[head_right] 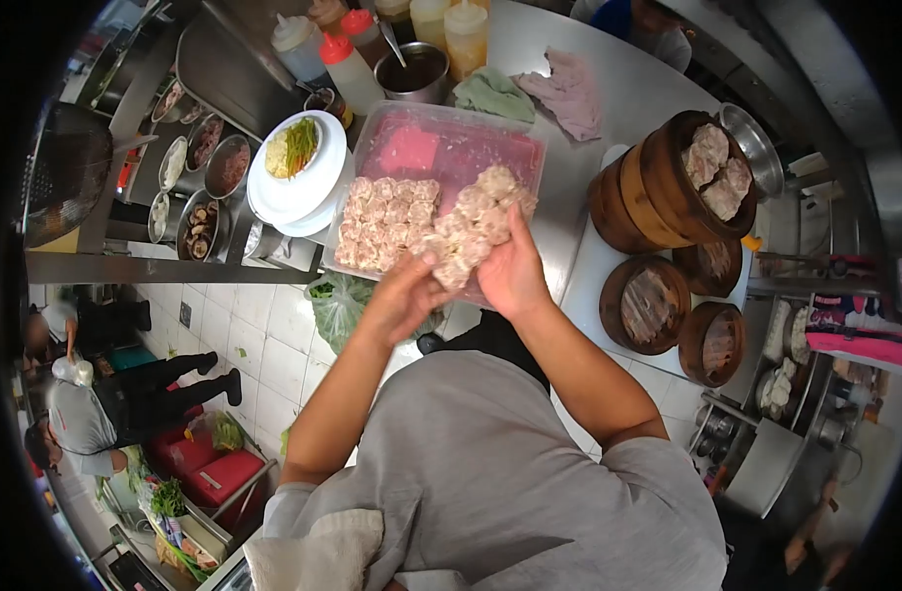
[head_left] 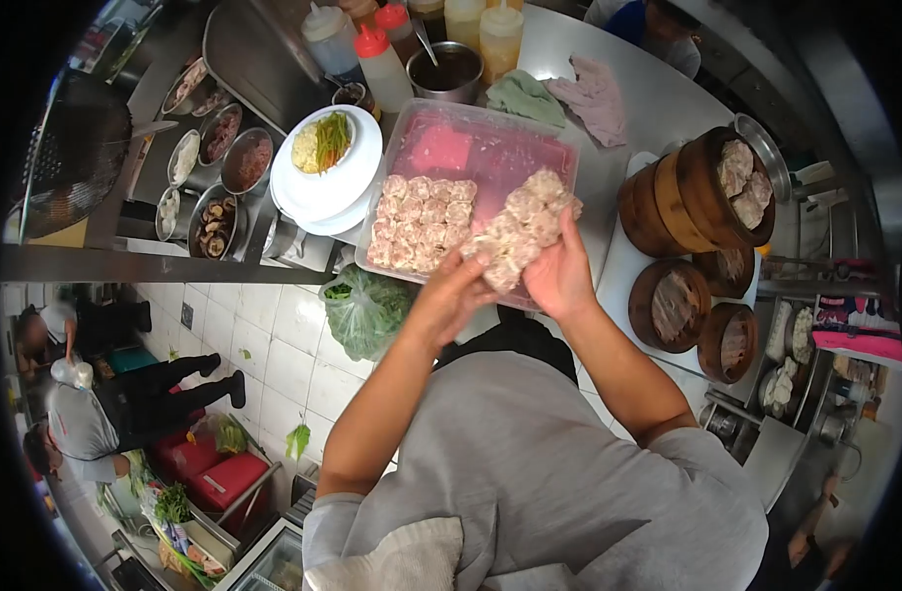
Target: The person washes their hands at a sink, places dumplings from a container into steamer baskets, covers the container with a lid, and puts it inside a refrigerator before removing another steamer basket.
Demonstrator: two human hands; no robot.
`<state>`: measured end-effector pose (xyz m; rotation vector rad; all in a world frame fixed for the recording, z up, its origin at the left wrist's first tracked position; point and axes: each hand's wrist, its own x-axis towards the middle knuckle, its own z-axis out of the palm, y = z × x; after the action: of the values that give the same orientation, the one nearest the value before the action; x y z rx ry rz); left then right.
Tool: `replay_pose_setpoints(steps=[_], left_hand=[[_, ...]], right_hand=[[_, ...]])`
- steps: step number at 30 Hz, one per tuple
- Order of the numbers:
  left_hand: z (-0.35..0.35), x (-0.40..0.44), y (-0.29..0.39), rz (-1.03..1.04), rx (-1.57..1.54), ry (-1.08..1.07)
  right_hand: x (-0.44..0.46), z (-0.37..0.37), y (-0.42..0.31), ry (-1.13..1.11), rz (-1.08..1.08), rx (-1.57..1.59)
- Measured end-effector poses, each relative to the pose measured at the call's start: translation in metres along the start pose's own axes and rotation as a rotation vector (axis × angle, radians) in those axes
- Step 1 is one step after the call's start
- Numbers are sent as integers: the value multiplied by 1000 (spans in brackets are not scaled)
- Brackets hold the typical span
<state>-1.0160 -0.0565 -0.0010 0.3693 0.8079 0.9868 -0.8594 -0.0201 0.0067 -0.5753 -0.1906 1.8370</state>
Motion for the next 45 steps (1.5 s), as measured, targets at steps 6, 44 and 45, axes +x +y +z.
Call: replay_pose_setpoints(steps=[6,44,45], left_hand=[[7,-5,1,75,-88,83],[43,15,-12,185,249,-37],[39,18,-19,258,262,-34]], right_hand=[[3,-22,-36,-150,161,-122],[-30,-14,-22,-69,-273,-1045],[-34,-15,-8,-6,-375,-1026]])
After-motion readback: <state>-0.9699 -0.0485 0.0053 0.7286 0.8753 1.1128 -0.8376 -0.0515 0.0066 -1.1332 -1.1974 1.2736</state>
